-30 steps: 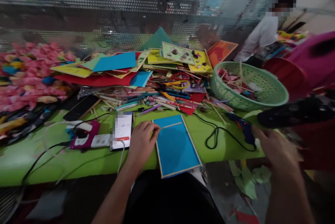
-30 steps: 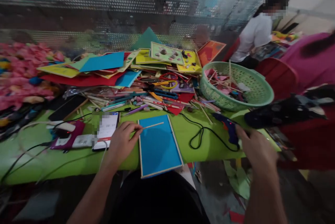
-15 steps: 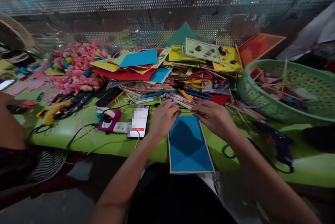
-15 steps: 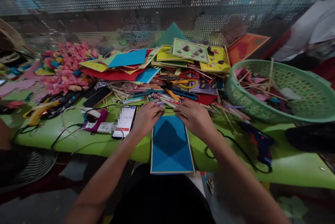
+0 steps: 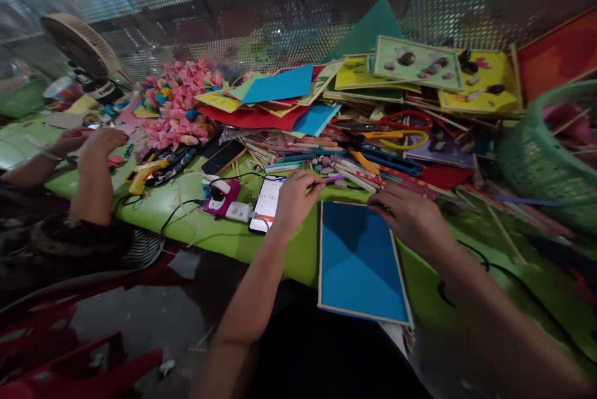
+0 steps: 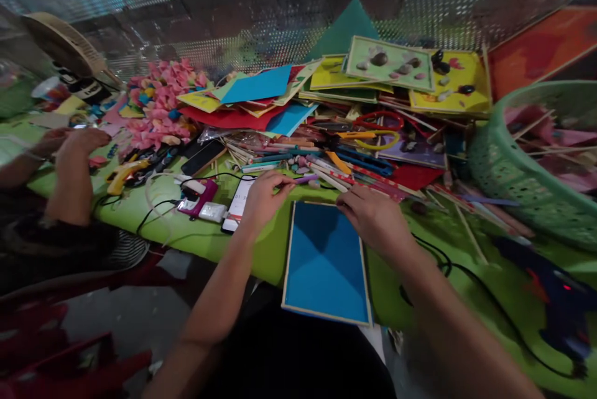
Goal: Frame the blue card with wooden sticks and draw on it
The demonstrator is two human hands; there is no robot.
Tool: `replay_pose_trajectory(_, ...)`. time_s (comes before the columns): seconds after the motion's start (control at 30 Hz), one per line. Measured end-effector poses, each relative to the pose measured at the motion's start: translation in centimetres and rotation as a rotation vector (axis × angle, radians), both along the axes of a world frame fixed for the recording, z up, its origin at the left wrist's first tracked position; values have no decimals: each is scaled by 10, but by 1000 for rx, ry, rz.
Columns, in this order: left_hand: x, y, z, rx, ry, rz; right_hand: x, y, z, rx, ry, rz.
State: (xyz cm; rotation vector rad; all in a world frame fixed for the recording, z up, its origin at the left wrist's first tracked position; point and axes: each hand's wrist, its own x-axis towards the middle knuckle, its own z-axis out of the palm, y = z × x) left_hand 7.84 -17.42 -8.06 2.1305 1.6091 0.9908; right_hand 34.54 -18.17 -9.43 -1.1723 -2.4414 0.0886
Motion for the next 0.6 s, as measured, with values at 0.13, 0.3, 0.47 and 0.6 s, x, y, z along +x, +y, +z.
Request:
replay_pose_trajectory(0.13, 0, -1, -4, -64, 47, 17, -5, 2, -7, 7, 0, -10)
replay_pose_trajectory(0.3, 0, -1, -6, -131, 80, 18, -12, 4, -11, -2, -16, -11)
replay_pose_trajectory(0.47, -1, -1, -6, -184, 99, 13, -18, 6, -12, -41, -7, 11)
replay_pose_trajectory(0.6, 0, -1, -6, -224, 118, 2, -20, 7, -13, -57, -8, 24)
